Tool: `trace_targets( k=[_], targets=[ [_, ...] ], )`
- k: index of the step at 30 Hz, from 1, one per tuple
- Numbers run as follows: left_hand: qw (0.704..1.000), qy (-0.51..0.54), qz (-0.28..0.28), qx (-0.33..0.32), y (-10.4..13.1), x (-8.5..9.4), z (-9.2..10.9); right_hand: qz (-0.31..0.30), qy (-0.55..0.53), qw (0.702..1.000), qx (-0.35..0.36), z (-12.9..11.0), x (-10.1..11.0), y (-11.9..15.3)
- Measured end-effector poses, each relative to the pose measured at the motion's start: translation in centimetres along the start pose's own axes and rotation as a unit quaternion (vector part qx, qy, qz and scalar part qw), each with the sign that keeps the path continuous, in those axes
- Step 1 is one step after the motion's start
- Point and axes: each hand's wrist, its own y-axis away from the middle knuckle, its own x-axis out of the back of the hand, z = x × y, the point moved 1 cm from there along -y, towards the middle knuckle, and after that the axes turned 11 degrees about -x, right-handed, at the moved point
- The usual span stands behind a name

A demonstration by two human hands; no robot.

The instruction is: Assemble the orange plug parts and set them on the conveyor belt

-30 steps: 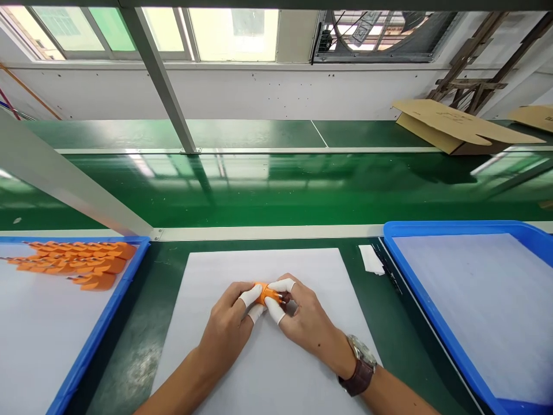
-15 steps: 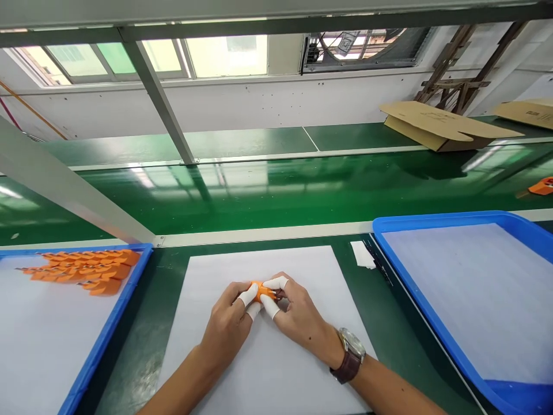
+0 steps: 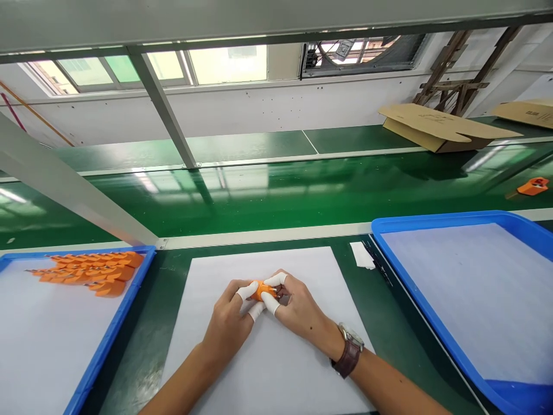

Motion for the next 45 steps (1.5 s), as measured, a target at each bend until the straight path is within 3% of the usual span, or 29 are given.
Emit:
trace_targets(
  k=[3, 11, 16, 20, 28, 36, 45],
  targets=[
    [0.999, 0.016, -0.015, 0.033, -0.1, 0.2, 0.0, 0.004, -0.002, 1.000, 0.005, 0.2, 0.0, 0.0],
    [0.998, 0.039, -0.028, 0.046, -0.2, 0.1, -0.1, -0.012, -0.031, 0.999, 0.003, 0.1, 0.2, -0.3],
    [0.989, 0.090, -0.040, 0.108, -0.5, 0.4, -0.3, -0.037, -0.090, 0.995, -0.001, 0.1, 0.8, -0.5],
    [0.968, 0.185, -0.020, 0.169, -0.5, 0.7, -0.5, -0.034, -0.142, 0.989, -0.009, 0.4, 1.0, -0.5],
    [0.907, 0.333, 0.026, 0.256, -1.0, 1.5, -0.4, 0.003, -0.069, 0.997, 0.032, 0.4, 0.5, -0.5],
    [0.908, 0.357, 0.008, 0.219, -0.9, 1.5, -0.2, -0.005, -0.054, 0.997, 0.053, -0.1, 0.6, -0.5],
    [0.970, 0.214, -0.027, 0.113, -0.8, 0.8, -0.5, -0.015, -0.048, 0.996, 0.072, 0.7, 0.2, -0.2]
  ],
)
